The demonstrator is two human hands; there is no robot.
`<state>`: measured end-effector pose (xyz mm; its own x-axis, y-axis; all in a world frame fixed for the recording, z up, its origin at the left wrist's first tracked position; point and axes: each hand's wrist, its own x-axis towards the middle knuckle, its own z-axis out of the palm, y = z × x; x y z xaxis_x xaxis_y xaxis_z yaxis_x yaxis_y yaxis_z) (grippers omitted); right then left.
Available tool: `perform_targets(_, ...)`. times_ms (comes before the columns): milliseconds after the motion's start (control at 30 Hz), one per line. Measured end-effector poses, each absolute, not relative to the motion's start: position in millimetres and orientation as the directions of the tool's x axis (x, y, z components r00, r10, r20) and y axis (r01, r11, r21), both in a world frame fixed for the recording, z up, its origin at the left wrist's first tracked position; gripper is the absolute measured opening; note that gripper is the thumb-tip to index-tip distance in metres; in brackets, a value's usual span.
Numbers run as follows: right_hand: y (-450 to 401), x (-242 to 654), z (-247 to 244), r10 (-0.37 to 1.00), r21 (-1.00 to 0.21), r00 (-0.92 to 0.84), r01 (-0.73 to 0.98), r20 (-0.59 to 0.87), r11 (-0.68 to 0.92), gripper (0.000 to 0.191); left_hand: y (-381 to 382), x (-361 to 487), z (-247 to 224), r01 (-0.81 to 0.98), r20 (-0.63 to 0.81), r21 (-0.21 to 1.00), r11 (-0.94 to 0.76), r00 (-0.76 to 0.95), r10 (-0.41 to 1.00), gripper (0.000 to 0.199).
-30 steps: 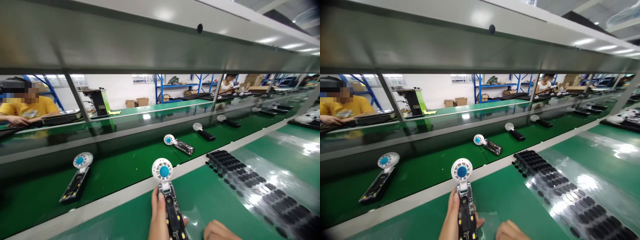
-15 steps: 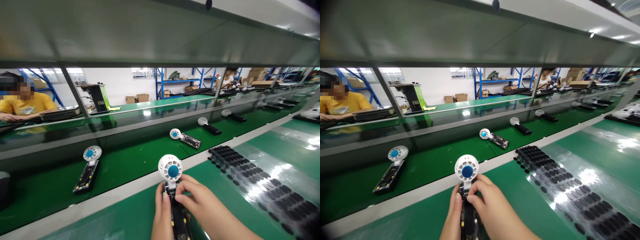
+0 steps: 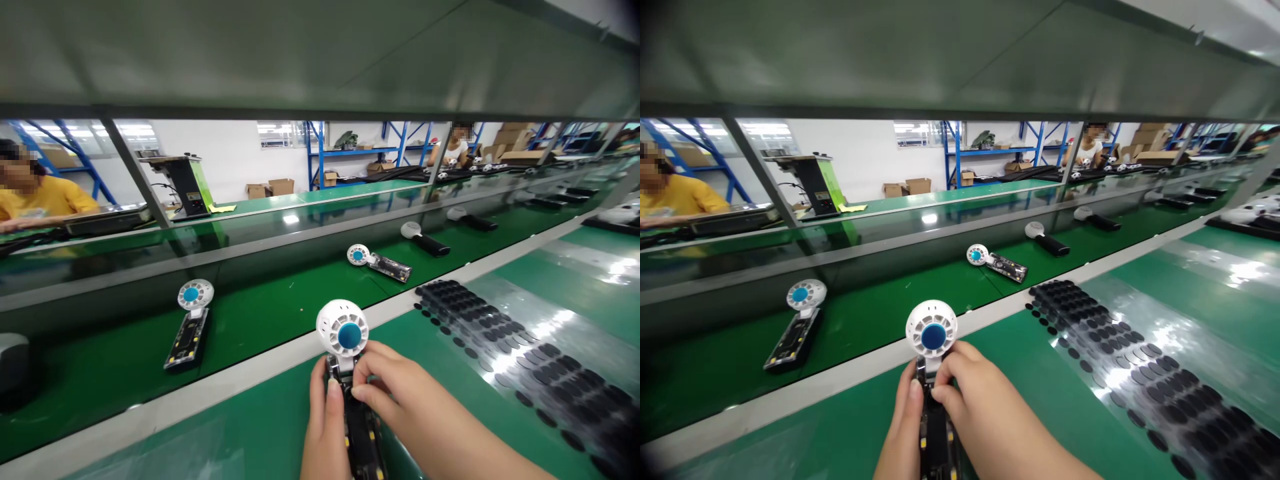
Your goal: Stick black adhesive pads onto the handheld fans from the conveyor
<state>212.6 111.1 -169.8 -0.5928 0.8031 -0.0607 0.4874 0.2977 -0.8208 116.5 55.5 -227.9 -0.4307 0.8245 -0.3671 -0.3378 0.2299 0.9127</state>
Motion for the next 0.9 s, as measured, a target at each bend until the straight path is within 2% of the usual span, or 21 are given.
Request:
perform_targets(200,113,213,-167,0.806,-0.816,-0.59,0.491,-0.054,0.305,0.018,55,117,-229,-0.343,-0.359,0.914,0.217,-0.432,0.827,0.046)
perform_targets(500,111,211,-165,0.793,-0.743,-0.598,0.58,-0.112,0.333,0.021,55,118,-230,-0.331,-0.352,0.92,0.212,-0.455,0.818,0.041)
perform_targets(700,109,210,-171,0.802,-0.719,-0.597,0.574,-0.039,0.392,0.018,55,120,-223,-0.309,-0.338,0.93,0.197,-0.515,0.788,0.036)
perform_targets(900,107,211,-177,0.783,-0.732,-0.622,0.518,0.033,0.443,0.018,56,119,-229,-0.351,-0.335,0.921,0.167,-0.502,0.797,0.037)
